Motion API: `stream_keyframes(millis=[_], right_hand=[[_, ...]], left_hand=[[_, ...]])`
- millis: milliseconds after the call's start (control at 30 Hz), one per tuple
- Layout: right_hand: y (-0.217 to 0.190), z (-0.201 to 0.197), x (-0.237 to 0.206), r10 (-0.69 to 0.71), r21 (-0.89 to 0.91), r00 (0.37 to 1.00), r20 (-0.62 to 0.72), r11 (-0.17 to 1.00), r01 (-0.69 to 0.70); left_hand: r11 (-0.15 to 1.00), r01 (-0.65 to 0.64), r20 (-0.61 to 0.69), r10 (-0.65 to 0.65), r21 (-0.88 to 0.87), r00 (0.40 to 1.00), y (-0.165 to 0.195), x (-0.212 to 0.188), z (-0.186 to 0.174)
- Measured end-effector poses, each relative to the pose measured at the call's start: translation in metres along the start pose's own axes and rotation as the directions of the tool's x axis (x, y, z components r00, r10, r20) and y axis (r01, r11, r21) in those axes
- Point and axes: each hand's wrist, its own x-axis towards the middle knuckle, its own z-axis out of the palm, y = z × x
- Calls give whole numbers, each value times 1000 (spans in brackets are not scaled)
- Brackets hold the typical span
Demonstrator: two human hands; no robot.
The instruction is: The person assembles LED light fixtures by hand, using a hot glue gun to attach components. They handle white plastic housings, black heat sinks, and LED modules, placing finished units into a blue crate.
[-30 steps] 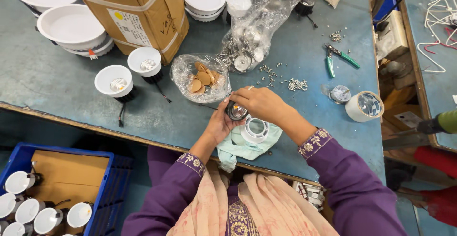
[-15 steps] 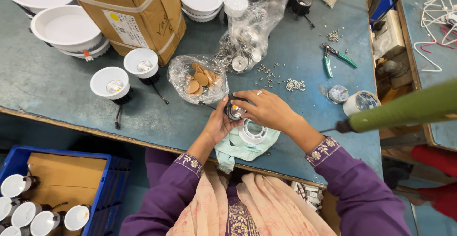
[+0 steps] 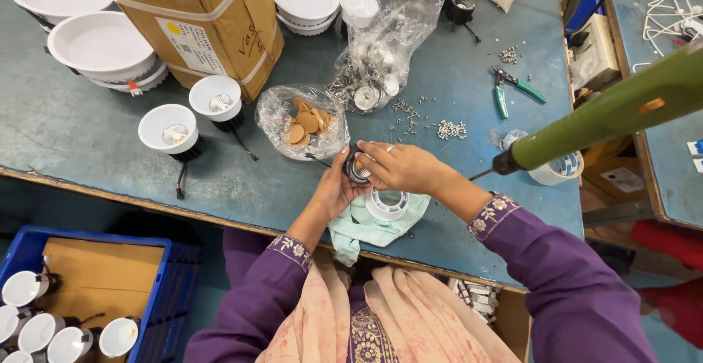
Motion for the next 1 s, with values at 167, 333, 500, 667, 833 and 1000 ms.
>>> stream_keyframes(millis=[167,333,500,667,833,1000], right_hand=[[3,8,1,59,79,998,21,995,-60],[-6,2,8,145,104,989,-22,984,-142],[-35,-12,9,403,288,904,-141,891,-352],[-56,-9,14,603,362,786,-138,769,-526],[-80,5,19,704,250,688,-176,708,-661],[-92,21,24,739,220,611,-282,670,-709]], left_hand=[[999,4,-31,-3,40,1000,-2,5,-2],[999,5,-26,-6,-41,1000,1,5,0],[994,-66,-12,65,-82,998,-1,0,2],[992,-87,-2,87,-96,996,-4,-1,1],[983,-119,-11,119,-143,993,-7,-3,1],[977,-133,-63,124,-164,990,-7,-6,3]])
